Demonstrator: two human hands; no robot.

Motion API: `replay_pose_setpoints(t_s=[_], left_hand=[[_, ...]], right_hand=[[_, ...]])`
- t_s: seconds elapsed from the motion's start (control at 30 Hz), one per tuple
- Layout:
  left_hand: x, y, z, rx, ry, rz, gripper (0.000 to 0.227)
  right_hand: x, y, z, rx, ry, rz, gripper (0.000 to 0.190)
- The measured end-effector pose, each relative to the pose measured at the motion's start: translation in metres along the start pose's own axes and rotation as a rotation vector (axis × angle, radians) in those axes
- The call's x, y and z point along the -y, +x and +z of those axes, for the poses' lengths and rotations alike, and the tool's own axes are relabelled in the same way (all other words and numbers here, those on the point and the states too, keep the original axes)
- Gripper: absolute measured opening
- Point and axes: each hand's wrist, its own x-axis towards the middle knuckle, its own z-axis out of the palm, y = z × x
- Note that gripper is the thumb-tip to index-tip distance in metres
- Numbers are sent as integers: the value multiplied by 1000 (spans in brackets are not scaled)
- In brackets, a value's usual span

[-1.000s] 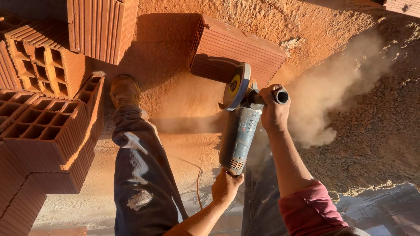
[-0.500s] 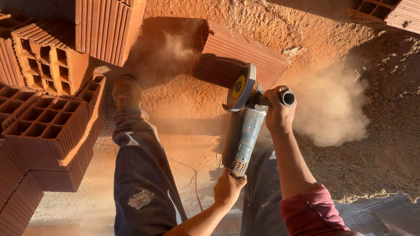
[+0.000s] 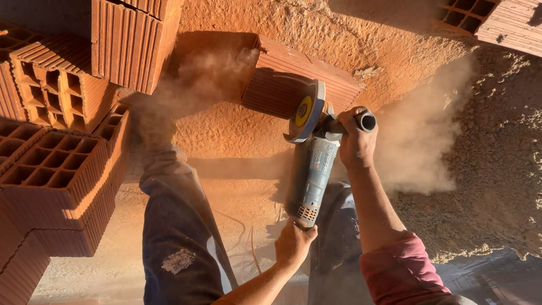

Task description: Cutting clay bricks using a handheld angle grinder on a construction site.

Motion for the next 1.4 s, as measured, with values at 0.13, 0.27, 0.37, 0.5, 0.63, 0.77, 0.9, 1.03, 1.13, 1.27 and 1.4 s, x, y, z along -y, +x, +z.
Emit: replay_pose_setpoints(t_s=[0.13, 0.27, 0.37, 0.5, 0.63, 0.77, 0.9, 1.03, 1.13, 1.27, 1.4], left_hand=[[-6, 2, -4, -16, 1, -30, 50], [-18, -6, -12, -42, -20, 38, 49], [-26, 7, -14, -31, -36, -30, 53], [-11, 4, -3, -54, 3, -22, 46], [-15, 7, -10, -60, 79, 5, 48], [-23, 16, -16, -91, 98, -50, 49], [-31, -2, -32, -56, 23, 15, 52], [-31, 22, -34, -72, 84, -14, 49], [-30, 7, -30, -29, 130, 13, 51], [-58, 4, -34, 79, 185, 131, 55], [-50, -19, -36, 106, 178, 118, 58]], right_hand=[[-9, 10, -10, -4, -1, -9, 7], [12, 11, 9, -58, 28, 37, 12], [8, 15, 4, -11, 13, 21, 7], [4, 17, -8, 5, -42, -55, 5], [20, 15, 1, 49, -567, -401, 15], [-17, 39, -27, -83, 102, 8, 15], [25, 14, 1, 165, -1082, -827, 31], [16, 23, 4, 29, -492, -498, 17], [36, -11, -1, -79, 101, -139, 14], [85, -43, -18, -137, 52, -263, 17], [95, -81, -57, -141, 137, -351, 19]])
